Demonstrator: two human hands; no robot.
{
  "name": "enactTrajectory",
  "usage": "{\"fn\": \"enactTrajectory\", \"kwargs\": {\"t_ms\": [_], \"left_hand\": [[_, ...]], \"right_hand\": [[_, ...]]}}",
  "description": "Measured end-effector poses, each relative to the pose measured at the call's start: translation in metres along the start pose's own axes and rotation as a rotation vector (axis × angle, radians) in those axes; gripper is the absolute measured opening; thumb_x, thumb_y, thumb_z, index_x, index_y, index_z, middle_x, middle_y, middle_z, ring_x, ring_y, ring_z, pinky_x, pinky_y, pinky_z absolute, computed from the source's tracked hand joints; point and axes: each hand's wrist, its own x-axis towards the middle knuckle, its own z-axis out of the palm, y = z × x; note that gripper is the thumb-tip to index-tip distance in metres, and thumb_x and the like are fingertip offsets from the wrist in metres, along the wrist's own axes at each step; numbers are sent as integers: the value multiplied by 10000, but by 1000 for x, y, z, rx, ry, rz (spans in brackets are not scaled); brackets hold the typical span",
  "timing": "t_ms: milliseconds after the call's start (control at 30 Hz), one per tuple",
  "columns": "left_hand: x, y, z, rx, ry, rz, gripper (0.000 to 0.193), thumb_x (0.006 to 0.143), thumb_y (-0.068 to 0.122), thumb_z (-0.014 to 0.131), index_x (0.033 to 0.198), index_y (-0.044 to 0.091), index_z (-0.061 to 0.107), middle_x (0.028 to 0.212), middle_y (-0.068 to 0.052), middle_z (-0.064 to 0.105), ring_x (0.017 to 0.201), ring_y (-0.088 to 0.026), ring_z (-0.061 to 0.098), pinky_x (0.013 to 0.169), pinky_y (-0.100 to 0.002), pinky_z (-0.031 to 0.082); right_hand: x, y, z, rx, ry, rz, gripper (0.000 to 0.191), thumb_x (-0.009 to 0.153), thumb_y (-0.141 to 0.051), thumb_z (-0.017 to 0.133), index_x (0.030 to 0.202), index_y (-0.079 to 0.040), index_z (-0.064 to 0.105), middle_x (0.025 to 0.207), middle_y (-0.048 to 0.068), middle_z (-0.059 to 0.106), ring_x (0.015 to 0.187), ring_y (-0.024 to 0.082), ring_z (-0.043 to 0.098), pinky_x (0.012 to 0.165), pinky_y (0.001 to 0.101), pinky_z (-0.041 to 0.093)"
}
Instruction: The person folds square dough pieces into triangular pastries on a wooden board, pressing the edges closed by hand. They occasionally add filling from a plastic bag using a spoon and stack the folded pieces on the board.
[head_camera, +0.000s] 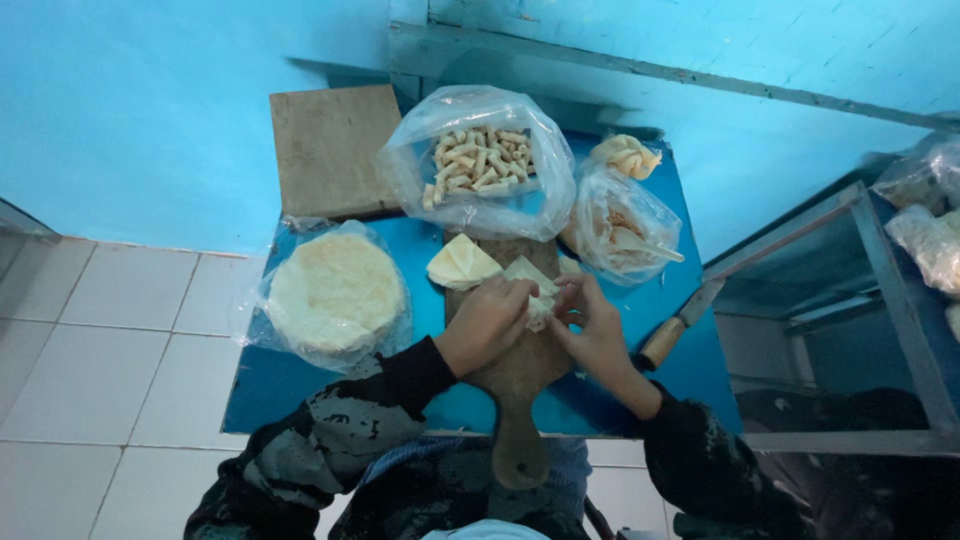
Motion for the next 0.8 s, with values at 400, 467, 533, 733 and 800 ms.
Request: {"fn": "enactTrajectory", "kwargs": {"t_ms": [400,467,533,733,800], "left_hand": [[0,-2,-2,-166,23,-53,297,809,32,697,1062,20,541,1016,-176,604,1013,-395,616,855,-469,502],[0,-3,-2,-170,7,-63,263,801,31,704,1025,12,567,1010,-176,603,1000,-392,618,843,-465,505],[-1,-4,-1,-137,-9,-77,216,790,41,721,973,6,612,998,-179,606,977,-393,617,828,-468,503],[-3,-11,1,51,-58,-23,107,809,75,699,891,13,667,989,-146,609,983,-358,601,851,-461,507],[-3,-12,2,78,-30,11,96,812,77,697,883,15,678,1009,-131,617,985,-346,597,827,-461,502]], "right_hand": [[-4,7,19,-190,-25,-214,606,794,111,736,1301,-31,435,1074,118,635,968,210,747,830,325,617],[-4,12,19,-178,-32,-204,590,798,121,724,1286,-29,428,1091,128,621,986,216,753,827,328,619],[-4,14,19,-151,-31,-219,561,801,136,698,1265,-31,430,1119,145,592,1005,230,758,824,334,622],[-2,1,8,-130,-104,-210,557,833,102,693,1290,-18,399,1135,126,624,1068,274,746,873,359,618],[-1,-5,-2,-270,-160,-328,498,803,69,731,1217,-31,475,1126,146,636,1069,334,707,856,394,580]]}}
